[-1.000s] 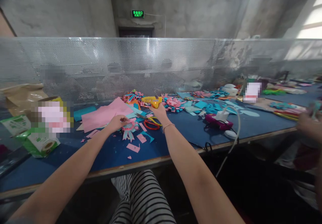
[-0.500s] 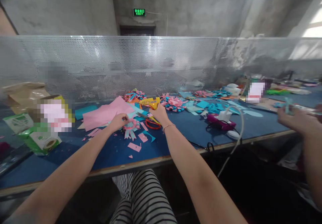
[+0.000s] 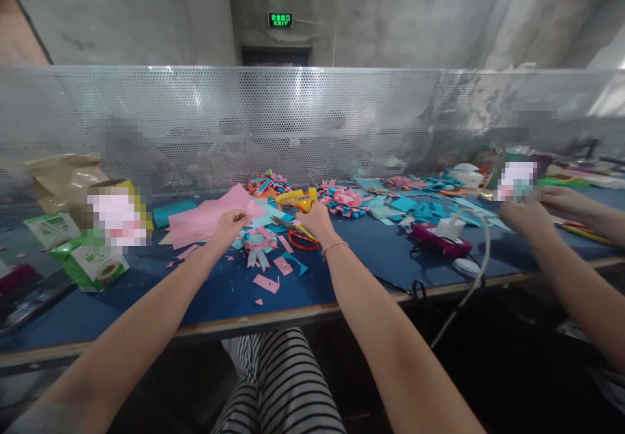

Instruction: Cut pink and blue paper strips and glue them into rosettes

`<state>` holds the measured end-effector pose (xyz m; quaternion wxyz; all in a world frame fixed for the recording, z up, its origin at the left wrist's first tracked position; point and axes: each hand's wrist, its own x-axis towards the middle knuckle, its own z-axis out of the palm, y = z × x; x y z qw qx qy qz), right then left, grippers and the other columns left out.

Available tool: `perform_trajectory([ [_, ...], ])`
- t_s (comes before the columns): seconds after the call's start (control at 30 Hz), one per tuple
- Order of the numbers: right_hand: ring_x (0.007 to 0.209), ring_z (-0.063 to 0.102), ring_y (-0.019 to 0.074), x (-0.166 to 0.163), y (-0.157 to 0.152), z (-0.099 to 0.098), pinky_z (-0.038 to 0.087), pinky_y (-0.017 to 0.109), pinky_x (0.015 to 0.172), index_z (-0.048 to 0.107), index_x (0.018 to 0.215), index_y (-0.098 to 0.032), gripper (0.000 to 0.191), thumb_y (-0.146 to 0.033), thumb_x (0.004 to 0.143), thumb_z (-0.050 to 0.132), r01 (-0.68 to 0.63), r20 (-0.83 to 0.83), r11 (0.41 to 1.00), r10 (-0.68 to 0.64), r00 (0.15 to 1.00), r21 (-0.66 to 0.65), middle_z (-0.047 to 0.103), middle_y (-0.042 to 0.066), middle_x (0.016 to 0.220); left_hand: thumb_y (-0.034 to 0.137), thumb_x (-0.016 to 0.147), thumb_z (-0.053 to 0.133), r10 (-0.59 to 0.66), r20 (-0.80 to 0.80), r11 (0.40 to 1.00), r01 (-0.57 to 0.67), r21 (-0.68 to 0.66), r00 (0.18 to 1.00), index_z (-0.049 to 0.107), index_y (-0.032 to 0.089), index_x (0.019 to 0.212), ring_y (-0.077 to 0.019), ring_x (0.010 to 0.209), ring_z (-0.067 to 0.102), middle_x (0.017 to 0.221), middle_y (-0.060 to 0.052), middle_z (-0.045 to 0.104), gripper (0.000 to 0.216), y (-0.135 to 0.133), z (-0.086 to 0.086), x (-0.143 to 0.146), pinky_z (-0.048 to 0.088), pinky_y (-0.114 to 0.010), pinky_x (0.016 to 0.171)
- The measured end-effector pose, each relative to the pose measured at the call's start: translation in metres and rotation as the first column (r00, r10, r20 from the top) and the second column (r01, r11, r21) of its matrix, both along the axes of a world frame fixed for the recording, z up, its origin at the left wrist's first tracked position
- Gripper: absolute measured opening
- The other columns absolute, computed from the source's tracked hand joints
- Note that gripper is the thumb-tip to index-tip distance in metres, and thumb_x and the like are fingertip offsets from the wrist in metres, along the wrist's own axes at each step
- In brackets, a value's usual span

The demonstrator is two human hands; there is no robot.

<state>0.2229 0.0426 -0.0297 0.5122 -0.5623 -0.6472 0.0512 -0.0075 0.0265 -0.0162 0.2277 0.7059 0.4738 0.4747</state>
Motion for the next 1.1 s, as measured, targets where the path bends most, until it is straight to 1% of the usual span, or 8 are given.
perform_trajectory([
  [0.13,0.081,0.060,0.0200,-0.0016,-0.0005,0.0010,0.046,0.029,0.075,0.063,0.091,-0.014,0.032,-0.019,0.062,0.050,-0.039,0.038,0.999,0.040,0.998,-0.014,0.065,0.006,0.082,0.035,0.067,0.046,-0.008,-0.039,1.000,0.007,-0.027,0.999,0.055,0.015,0.056,-0.0113,0.053,0.048,0.053,0.001,0.055,0.025,-0.0003,-0.0004,-0.0005,0.036,-0.022,0.052],
  [0.27,0.073,0.060,0.0203,-0.0052,-0.0038,0.0022,0.046,0.029,0.069,0.063,0.088,-0.011,0.030,-0.022,0.063,0.050,-0.046,0.074,0.999,0.047,0.996,-0.016,0.065,0.009,0.078,0.037,0.069,0.044,-0.002,-0.071,1.000,0.000,-0.017,0.997,0.052,0.015,0.050,-0.0107,0.051,0.045,0.047,0.003,0.046,0.030,0.0010,-0.0032,0.0002,0.033,-0.022,0.050],
  [0.4,0.069,0.060,0.0197,-0.0084,-0.0086,0.0038,0.046,0.028,0.066,0.063,0.088,-0.010,0.030,-0.021,0.065,0.049,-0.080,0.114,0.996,0.082,0.990,-0.030,0.065,0.009,0.076,0.035,0.069,0.043,-0.001,-0.137,1.000,-0.001,-0.015,0.991,0.049,0.015,0.047,-0.0101,0.050,0.042,0.044,0.004,0.040,0.030,-0.0025,-0.0015,0.0030,0.030,-0.022,0.049],
  [0.5,0.073,0.060,0.0194,-0.0091,-0.0090,0.0041,0.045,0.027,0.069,0.063,0.090,-0.010,0.030,-0.020,0.065,0.049,-0.076,0.139,0.996,0.080,0.987,-0.039,0.065,0.009,0.079,0.035,0.069,0.043,-0.020,-0.163,1.000,0.019,-0.005,0.986,0.048,0.016,0.048,-0.0099,0.050,0.040,0.045,0.004,0.039,0.029,-0.0062,0.0010,0.0045,0.029,-0.022,0.050],
  [0.67,0.082,0.059,0.0183,-0.0074,-0.0056,0.0027,0.044,0.026,0.076,0.061,0.097,-0.012,0.034,-0.018,0.066,0.050,-0.082,0.166,0.996,0.089,0.982,-0.047,0.065,0.008,0.089,0.036,0.069,0.043,-0.041,-0.155,0.999,0.040,-0.012,0.987,0.049,0.016,0.050,-0.0099,0.052,0.041,0.047,0.004,0.042,0.028,-0.0074,0.0021,0.0047,0.030,-0.022,0.052],
  [0.93,0.084,0.059,0.0205,-0.0072,-0.0032,0.0019,0.044,0.029,0.077,0.061,0.097,-0.014,0.032,-0.018,0.068,0.050,-0.079,0.197,0.995,0.091,0.976,-0.066,0.065,0.009,0.091,0.037,0.070,0.042,-0.049,-0.183,0.999,0.049,-0.005,0.982,0.048,0.016,0.050,-0.0103,0.053,0.041,0.047,0.004,0.041,0.029,-0.0058,0.0008,0.0042,0.029,-0.022,0.052],
  [1.1,0.086,0.059,0.0195,-0.0062,-0.0016,0.0010,0.043,0.028,0.080,0.060,0.100,-0.014,0.033,-0.018,0.069,0.049,-0.103,0.189,0.993,0.111,0.976,-0.051,0.065,0.008,0.092,0.038,0.070,0.043,-0.041,-0.172,0.999,0.039,-0.016,0.984,0.048,0.016,0.050,-0.0102,0.051,0.041,0.047,0.004,0.042,0.030,-0.0062,0.0009,0.0045,0.029,-0.022,0.051],
])
